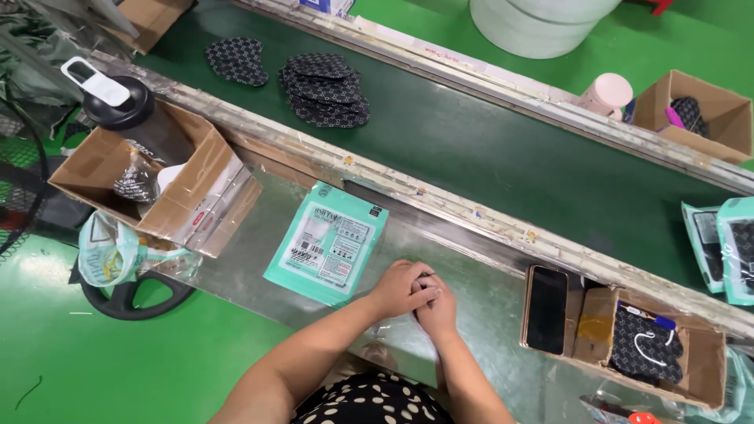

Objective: Packaging black woven products into individual green shipping bags at a warehouse workstation.

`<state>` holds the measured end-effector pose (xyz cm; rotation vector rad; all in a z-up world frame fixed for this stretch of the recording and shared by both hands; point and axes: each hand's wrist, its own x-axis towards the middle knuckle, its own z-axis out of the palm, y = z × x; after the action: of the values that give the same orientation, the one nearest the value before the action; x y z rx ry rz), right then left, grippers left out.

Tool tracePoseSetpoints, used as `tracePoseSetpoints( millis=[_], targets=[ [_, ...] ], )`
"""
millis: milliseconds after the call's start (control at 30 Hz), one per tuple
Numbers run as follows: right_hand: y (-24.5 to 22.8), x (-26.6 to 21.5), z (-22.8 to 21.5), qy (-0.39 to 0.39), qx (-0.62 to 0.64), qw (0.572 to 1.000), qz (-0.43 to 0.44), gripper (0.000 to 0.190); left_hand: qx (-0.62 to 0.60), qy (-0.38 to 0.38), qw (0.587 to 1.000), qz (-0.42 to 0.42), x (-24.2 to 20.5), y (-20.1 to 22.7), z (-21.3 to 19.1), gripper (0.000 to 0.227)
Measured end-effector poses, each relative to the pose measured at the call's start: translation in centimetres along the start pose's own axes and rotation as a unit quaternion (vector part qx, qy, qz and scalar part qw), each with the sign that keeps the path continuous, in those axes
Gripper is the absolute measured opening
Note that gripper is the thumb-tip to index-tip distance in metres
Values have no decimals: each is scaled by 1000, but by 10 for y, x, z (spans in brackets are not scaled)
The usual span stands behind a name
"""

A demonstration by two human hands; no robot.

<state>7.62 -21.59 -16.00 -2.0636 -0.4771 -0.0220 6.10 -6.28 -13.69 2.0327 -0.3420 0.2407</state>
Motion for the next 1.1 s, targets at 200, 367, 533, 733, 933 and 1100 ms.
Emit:
tracePoseSetpoints(
  millis=[200, 367, 533, 733, 933, 1100],
  targets=[
    [-4, 1, -1, 4, 5, 1000, 3, 14, 4, 2, 1000, 6, 2, -2, -3, 45],
    [-26, 7, -9, 25, -4, 997, -78, 9, -3, 90, 994, -65, 15, 0, -42, 38],
    [-30, 6, -7, 17, -27, 999, -38, 8, 147, 225, 961, 67, 88, -41, -164, 42],
    [-33, 8, -5, 25, -40, 997, -61, 8, 338, 236, 911, 21, 178, -64, -264, 112],
    [-37, 13, -6, 26, -50, 997, -53, 7, 432, 13, 864, -259, 218, -122, -251, 114],
    [-39, 11, -6, 18, -50, 997, -50, 8, 580, 114, 794, -140, 203, -195, -235, 43]
  ],
)
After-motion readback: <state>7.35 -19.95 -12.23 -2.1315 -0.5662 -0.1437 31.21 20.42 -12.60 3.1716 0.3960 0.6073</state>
